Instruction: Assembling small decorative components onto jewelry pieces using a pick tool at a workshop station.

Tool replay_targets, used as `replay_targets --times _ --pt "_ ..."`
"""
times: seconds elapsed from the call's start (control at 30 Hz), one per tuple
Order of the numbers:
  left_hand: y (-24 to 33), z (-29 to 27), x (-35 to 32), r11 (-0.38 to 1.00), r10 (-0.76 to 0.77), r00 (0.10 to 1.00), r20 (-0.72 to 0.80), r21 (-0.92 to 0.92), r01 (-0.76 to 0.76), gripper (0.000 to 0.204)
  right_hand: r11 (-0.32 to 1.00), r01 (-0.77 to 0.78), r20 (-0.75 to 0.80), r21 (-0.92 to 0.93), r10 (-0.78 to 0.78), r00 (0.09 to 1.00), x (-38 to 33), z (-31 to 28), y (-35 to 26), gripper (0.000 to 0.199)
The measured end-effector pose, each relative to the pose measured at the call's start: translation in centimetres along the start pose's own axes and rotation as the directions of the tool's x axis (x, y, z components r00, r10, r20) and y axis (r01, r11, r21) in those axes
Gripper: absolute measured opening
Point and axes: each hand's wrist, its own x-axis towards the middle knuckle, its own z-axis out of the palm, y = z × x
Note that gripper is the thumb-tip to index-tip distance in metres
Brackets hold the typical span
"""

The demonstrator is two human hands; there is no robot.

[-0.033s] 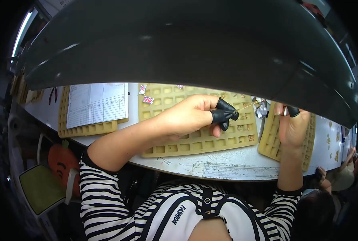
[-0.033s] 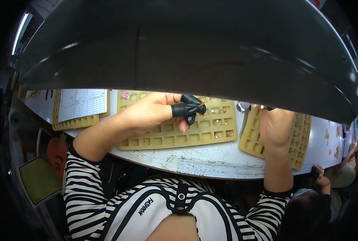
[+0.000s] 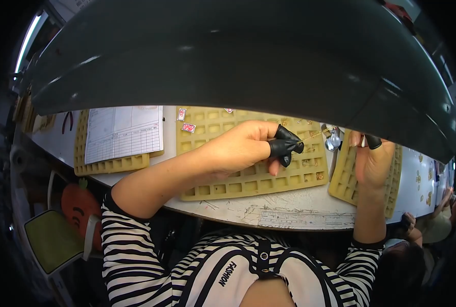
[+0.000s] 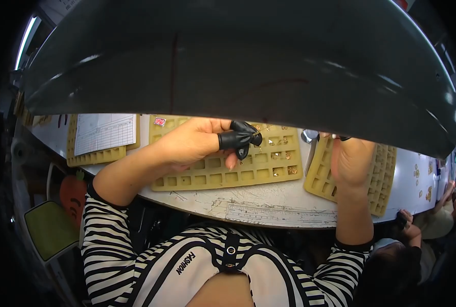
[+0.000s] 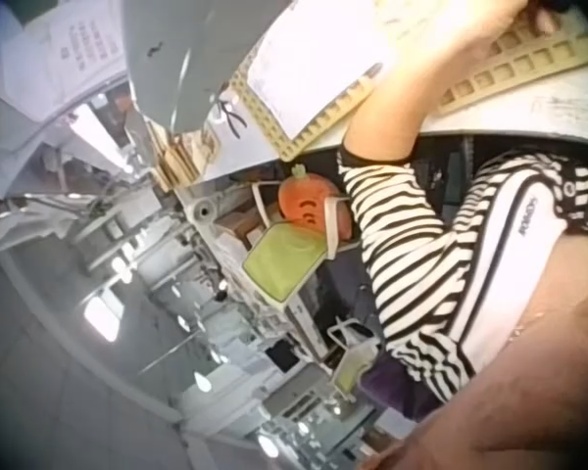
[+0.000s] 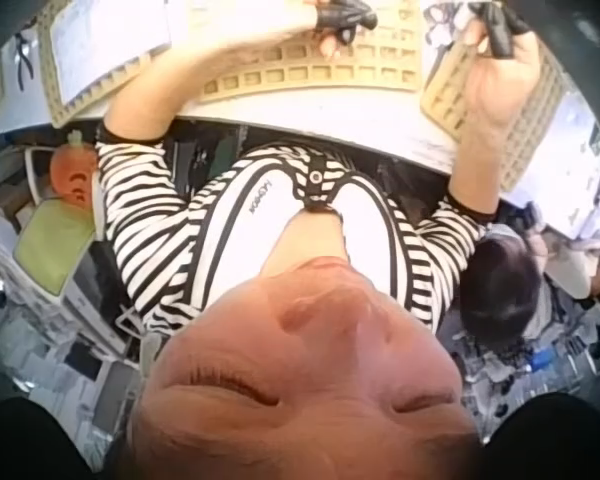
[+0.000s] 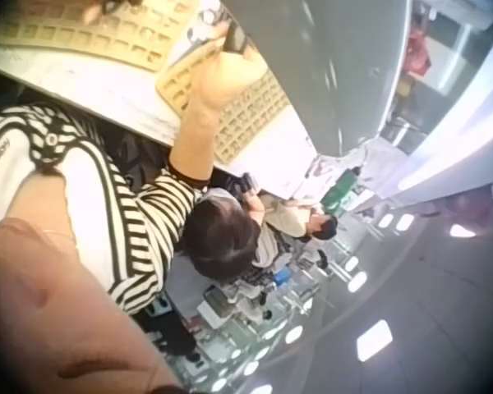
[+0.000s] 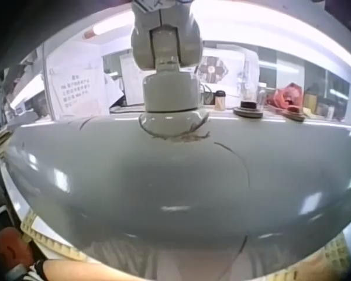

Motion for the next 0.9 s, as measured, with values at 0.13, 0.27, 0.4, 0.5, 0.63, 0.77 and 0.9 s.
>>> replay_targets --times 0.13,0.27,0.4,0.5,0.63,0.77,0.9 --pt "0.0 -0.1 -0.1 1.000 0.012 1.000 0.024 -0.023 -0.011 0.013 0.999 0.044 -0.103 -0.022 -0.046 0.994 -0.1 -1.0 0.9 0.008" --pt "0.5 -0.2 -0.4 0.993 -0.028 1.000 0.008 0.111 0.027 0.014 0.992 0.103 -0.226 0.073 -0.084 0.971 0.4 -1.2 0.5 0.009" --pt "0.7 -0.6 -0.9 0.968 -0.068 0.994 -0.089 0.236 0.088 0.015 0.945 0.117 -0.297 0.306 -0.022 0.955 0.6 -3.1 0.3 0.020" --pt "0.9 -1.0 -1.1 0.974 -0.028 0.992 -0.120 0.222 0.054 0.015 0.959 0.123 -0.272 0.254 -0.051 0.961 0.7 -3.1 -0.2 0.020" --pt "0.9 -1.3 -1.7 0.980 0.201 0.979 -0.039 0.006 -0.201 0.013 0.995 0.027 0.141 -0.096 -0.013 0.990 0.1 -0.6 -1.5 0.019" --pt "2.2 -1.5 -3.3 0.957 0.248 0.968 0.040 -0.165 -0.239 0.016 0.882 0.144 0.488 -0.450 0.108 0.866 -0.6 2.7 -1.7 0.011" --pt "1.9 -0.9 -3.2 0.988 0.141 0.989 -0.054 -0.053 -0.144 0.016 0.778 0.129 0.556 -0.615 0.312 0.770 -1.7 4.1 -1.1 0.014"
